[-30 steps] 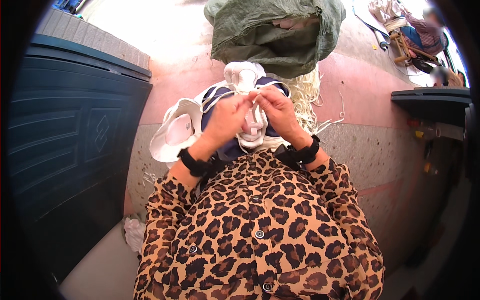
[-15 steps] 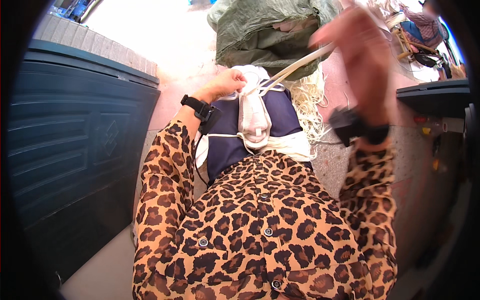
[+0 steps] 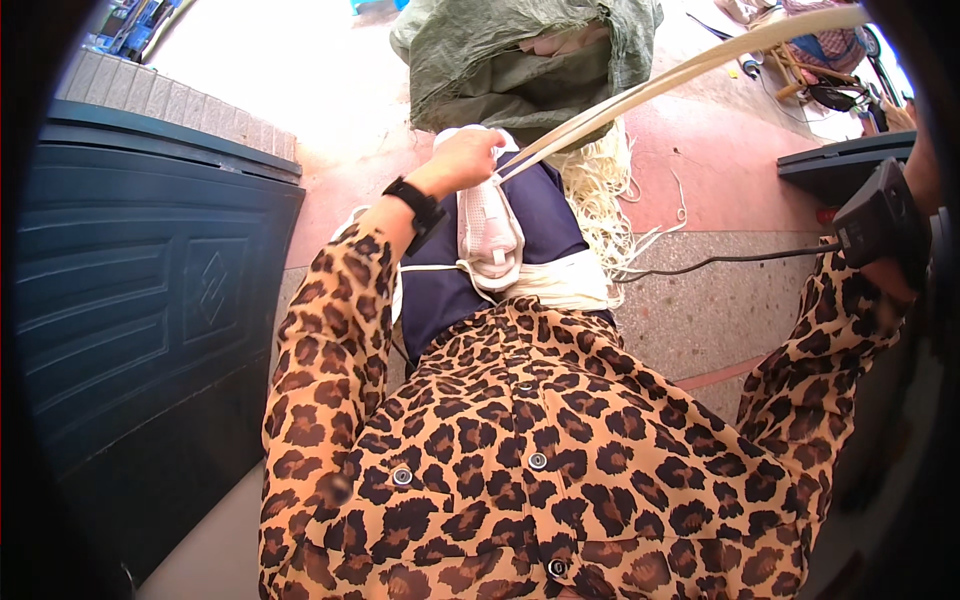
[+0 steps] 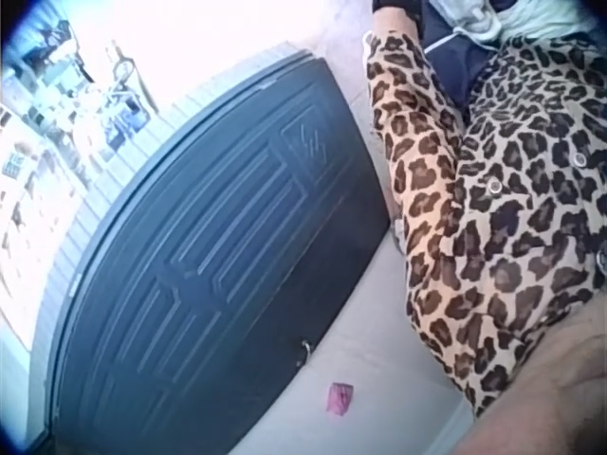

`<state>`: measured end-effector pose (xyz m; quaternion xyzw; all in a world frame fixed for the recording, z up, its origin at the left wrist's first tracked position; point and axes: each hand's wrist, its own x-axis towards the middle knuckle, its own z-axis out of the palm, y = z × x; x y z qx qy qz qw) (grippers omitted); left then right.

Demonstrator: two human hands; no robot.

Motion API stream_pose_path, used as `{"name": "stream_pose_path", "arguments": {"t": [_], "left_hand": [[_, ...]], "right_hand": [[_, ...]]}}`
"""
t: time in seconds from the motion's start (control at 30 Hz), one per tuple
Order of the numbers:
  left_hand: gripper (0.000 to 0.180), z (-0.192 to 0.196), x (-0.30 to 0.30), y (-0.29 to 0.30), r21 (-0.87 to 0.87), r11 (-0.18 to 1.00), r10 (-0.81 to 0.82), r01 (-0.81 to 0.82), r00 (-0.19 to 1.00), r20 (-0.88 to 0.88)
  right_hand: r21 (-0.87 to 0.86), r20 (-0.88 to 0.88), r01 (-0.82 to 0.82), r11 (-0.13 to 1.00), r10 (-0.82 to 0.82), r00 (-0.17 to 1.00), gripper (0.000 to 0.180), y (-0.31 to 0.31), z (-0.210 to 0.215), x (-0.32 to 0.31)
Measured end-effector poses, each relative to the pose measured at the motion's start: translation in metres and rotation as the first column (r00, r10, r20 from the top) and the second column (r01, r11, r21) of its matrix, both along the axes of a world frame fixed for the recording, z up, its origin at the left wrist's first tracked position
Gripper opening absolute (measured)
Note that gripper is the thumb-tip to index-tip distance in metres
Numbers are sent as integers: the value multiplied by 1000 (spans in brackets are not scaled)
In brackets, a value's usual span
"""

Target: The person is lacing white sneakers while holding them in their lap.

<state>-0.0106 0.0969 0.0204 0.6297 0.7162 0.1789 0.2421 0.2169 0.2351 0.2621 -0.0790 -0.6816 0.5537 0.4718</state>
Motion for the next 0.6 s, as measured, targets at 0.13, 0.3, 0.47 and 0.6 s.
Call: {"name": "stream_pose_path", "arguments": {"t": [0.13, 0.3, 0.47, 0.6], "left_hand": [[23, -4, 17, 26, -255, 948, -261, 189, 922, -286], [19, -7, 44, 30, -311, 940, -259, 141, 889, -379], [17, -14, 12, 41, -251, 961, -118, 113, 993, -7], [23, -13, 8, 29, -136, 990, -32, 26, 999, -43]], "right_hand": [[32, 15, 13, 999, -14, 1000, 25, 5, 5, 7], [60, 33, 35, 998, -37, 999, 24, 13, 5, 14], [88, 46, 19, 996, -23, 999, 24, 15, 7, 12], [116, 56, 7, 993, -14, 998, 24, 18, 9, 6]]}}
